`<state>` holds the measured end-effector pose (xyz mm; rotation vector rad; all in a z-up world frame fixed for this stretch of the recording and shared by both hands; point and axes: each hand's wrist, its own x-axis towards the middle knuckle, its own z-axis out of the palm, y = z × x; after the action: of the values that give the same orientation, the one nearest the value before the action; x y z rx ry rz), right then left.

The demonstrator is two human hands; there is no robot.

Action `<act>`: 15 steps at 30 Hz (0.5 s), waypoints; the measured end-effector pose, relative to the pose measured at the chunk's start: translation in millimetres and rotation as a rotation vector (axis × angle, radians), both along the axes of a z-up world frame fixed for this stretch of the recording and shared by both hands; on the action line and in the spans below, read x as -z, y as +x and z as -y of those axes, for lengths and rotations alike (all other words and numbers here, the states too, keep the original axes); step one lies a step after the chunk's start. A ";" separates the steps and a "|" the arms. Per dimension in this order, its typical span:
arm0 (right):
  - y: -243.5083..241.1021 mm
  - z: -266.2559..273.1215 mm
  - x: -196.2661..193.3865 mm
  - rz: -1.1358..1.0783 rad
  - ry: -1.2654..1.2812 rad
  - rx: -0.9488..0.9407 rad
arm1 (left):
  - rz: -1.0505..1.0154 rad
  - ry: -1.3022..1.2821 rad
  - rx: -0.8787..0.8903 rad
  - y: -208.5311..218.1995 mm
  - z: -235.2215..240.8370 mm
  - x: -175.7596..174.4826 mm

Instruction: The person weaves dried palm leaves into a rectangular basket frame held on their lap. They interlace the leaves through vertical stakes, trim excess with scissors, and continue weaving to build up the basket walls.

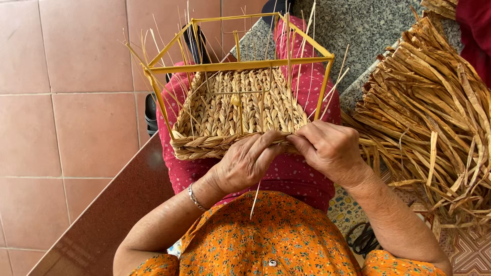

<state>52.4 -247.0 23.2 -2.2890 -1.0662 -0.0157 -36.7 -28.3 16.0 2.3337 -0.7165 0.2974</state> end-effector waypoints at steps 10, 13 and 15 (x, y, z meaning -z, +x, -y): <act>-25.7 2.5 3.3 -0.204 -0.051 0.054 | -0.259 -0.109 -0.203 7.8 12.2 21.9; -28.3 6.4 -1.4 -0.433 -0.003 0.099 | -0.360 -0.030 -0.313 9.2 21.7 33.1; -28.2 12.4 -3.8 -0.426 -0.043 0.130 | -0.216 -0.034 -0.379 7.9 25.3 36.9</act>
<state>24.2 -259.4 27.0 -2.2559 -0.7021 0.4263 -28.7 -53.6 -20.9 2.4122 -0.1612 0.2143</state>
